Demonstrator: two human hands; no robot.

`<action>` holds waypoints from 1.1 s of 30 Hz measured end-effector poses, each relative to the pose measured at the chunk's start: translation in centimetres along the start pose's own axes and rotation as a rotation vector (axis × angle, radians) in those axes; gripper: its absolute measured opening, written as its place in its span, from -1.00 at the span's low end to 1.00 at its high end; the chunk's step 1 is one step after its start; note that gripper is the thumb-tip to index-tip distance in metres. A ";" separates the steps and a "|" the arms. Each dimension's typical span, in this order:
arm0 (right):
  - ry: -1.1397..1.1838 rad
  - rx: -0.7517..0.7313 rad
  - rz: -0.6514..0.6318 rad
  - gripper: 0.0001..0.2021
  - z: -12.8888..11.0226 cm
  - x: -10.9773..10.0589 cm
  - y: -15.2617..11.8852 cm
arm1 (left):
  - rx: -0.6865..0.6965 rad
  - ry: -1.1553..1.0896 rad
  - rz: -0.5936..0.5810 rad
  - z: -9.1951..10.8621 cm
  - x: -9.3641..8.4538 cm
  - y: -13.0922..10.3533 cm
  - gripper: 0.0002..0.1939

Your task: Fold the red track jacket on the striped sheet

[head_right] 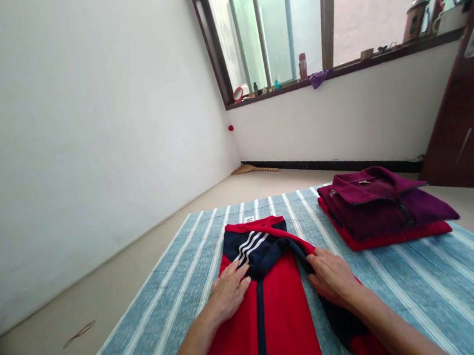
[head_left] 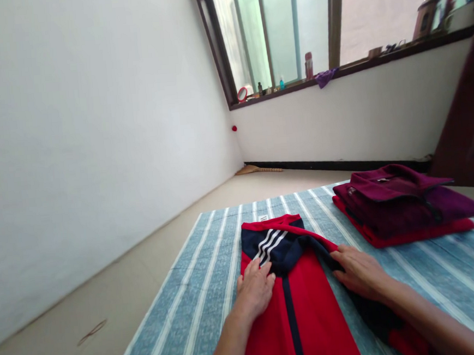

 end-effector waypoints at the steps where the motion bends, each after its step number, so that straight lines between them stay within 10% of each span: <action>1: 0.023 0.002 0.014 -0.75 0.2 0.2 0.0 | 0.021 -0.003 0.028 -0.1 -0.5 0.5 -0.68; 6: 0.160 0.019 0.095 -0.73 1.2 0.7 -0.1 | 0.018 0.001 0.200 0.1 -1.7 4.6 -0.71; 13: 0.197 0.137 0.160 -0.63 3.6 -0.2 -0.6 | -0.022 -0.025 0.327 1.2 1.4 9.4 -0.65; 20: 0.064 0.233 0.093 -0.84 4.7 0.1 -1.0 | -0.037 -0.040 0.294 1.0 2.9 10.0 -0.59; 28: 0.554 0.287 0.692 -0.73 7.1 -3.3 -1.4 | -0.042 -0.018 0.216 1.1 3.4 10.0 -0.51; 33: 0.345 0.310 0.495 -0.73 7.8 -3.0 -1.2 | -0.063 -0.012 0.132 1.5 3.4 10.1 -0.38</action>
Point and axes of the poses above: each hand's wrist, its own y-axis towards the middle knuckle, its own x-axis out of the palm, z = x × y, the point moved 2 cm from there along y, towards the middle knuckle, and after that the axes turned 11 degrees about -x, right-handed, at the moved point
